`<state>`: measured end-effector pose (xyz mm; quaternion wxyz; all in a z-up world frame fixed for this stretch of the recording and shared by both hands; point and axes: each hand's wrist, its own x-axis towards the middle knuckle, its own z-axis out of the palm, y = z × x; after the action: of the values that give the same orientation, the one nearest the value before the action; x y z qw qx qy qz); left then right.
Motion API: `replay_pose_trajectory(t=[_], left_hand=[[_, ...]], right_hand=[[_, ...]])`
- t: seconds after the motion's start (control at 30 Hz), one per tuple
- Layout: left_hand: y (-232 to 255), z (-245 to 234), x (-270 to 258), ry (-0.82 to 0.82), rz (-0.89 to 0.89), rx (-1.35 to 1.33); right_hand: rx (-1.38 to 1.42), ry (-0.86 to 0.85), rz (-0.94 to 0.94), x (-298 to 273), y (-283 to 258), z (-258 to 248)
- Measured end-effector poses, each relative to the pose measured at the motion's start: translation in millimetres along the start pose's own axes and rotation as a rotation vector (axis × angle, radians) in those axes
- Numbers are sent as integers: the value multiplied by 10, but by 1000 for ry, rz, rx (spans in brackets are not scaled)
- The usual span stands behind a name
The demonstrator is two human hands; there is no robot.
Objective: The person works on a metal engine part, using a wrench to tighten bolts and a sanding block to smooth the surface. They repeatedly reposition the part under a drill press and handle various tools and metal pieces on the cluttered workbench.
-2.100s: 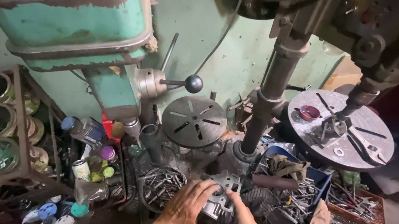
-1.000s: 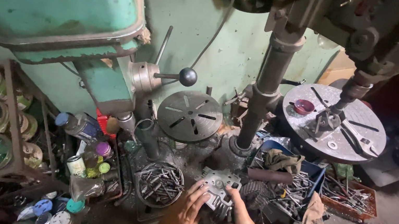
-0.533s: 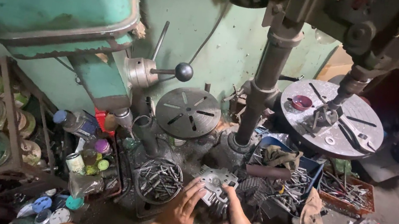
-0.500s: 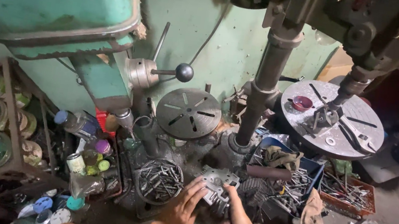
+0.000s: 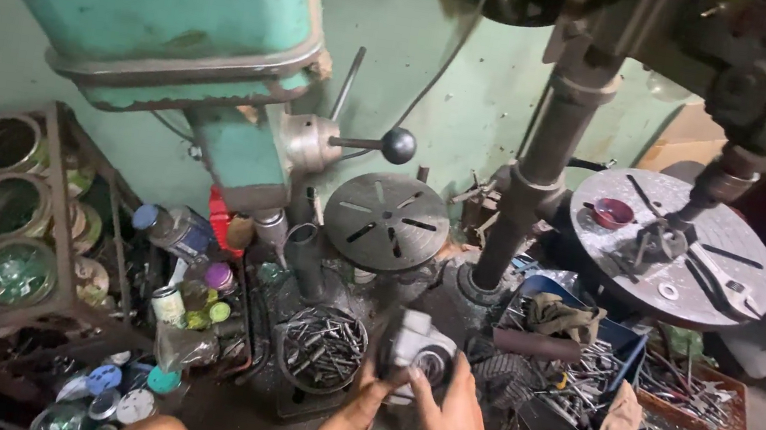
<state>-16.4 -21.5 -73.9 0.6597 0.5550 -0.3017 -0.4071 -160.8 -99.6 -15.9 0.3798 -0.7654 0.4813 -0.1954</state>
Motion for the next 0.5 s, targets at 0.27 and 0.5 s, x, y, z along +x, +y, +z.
replay_pose_trajectory(t=[0.27,0.5], left_hand=[[442,-39,-125,100,-465,-802],[752,2,-220,64,-377,-1231]], right_hand=[[728,-162,128,287,175,-154],[630,-142,-53,-74,-324,-646]])
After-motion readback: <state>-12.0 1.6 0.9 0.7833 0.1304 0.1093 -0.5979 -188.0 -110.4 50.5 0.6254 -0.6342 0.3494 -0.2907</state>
